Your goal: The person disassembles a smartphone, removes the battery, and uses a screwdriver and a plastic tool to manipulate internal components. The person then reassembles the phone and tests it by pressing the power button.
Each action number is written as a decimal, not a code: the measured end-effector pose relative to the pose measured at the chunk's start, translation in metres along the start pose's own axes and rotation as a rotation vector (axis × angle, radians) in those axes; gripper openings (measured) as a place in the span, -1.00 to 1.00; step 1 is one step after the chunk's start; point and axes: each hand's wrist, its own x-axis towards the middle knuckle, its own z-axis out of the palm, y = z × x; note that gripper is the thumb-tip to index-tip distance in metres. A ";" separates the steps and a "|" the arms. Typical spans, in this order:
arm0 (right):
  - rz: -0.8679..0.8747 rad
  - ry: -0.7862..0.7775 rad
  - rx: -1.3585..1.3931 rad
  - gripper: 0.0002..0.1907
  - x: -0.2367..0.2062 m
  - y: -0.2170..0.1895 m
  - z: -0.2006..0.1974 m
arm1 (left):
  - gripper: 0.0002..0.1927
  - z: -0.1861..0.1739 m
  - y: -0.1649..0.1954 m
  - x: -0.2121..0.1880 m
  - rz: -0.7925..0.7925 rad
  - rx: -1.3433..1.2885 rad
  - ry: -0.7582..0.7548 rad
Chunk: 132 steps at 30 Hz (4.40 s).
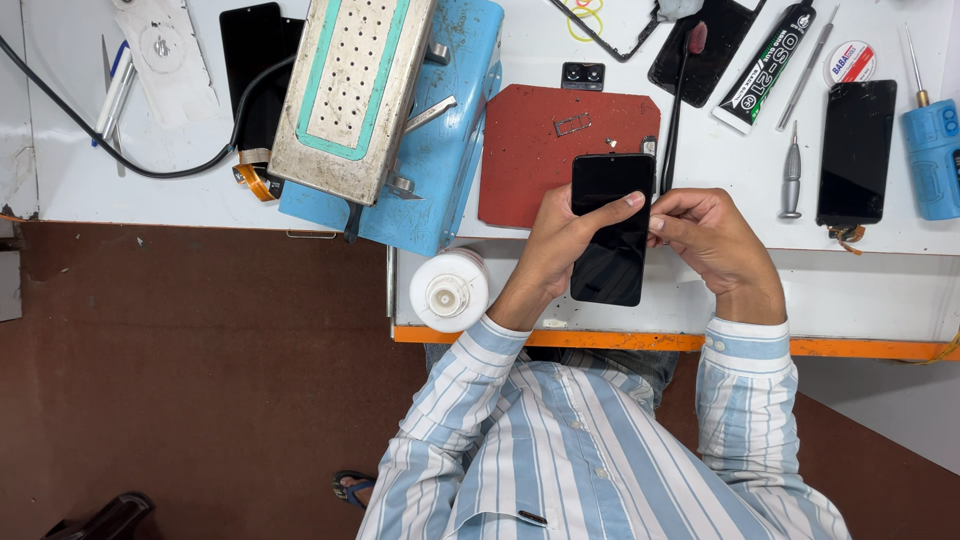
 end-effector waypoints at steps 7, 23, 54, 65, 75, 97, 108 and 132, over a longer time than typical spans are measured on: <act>-0.012 -0.003 -0.009 -0.87 0.000 0.000 0.000 | -0.67 0.000 0.000 0.001 -0.007 0.001 0.003; -0.011 -0.013 -0.009 -0.87 0.000 -0.005 0.001 | -0.64 0.002 0.003 0.001 0.000 -0.008 -0.001; -0.045 -0.005 0.077 -0.90 -0.002 -0.003 0.000 | -0.68 0.010 0.011 0.000 -0.025 -0.029 0.031; -0.215 0.229 -0.005 -0.74 -0.043 -0.003 0.053 | -0.51 0.015 0.011 -0.001 -0.053 -0.149 -0.002; -0.226 0.275 0.019 -0.73 -0.051 -0.011 0.057 | -0.54 0.024 0.015 -0.006 -0.031 -0.070 0.007; -0.400 0.292 -0.322 -0.67 -0.080 -0.047 0.054 | -0.64 0.035 0.016 -0.005 0.174 -0.368 0.084; -0.880 0.525 -1.058 -0.52 -0.084 -0.038 0.135 | -0.14 0.033 0.024 -0.016 0.209 -0.574 -0.197; -0.847 0.590 -1.108 -0.75 -0.070 -0.091 0.102 | 0.04 0.014 0.011 -0.024 0.142 -0.528 -0.572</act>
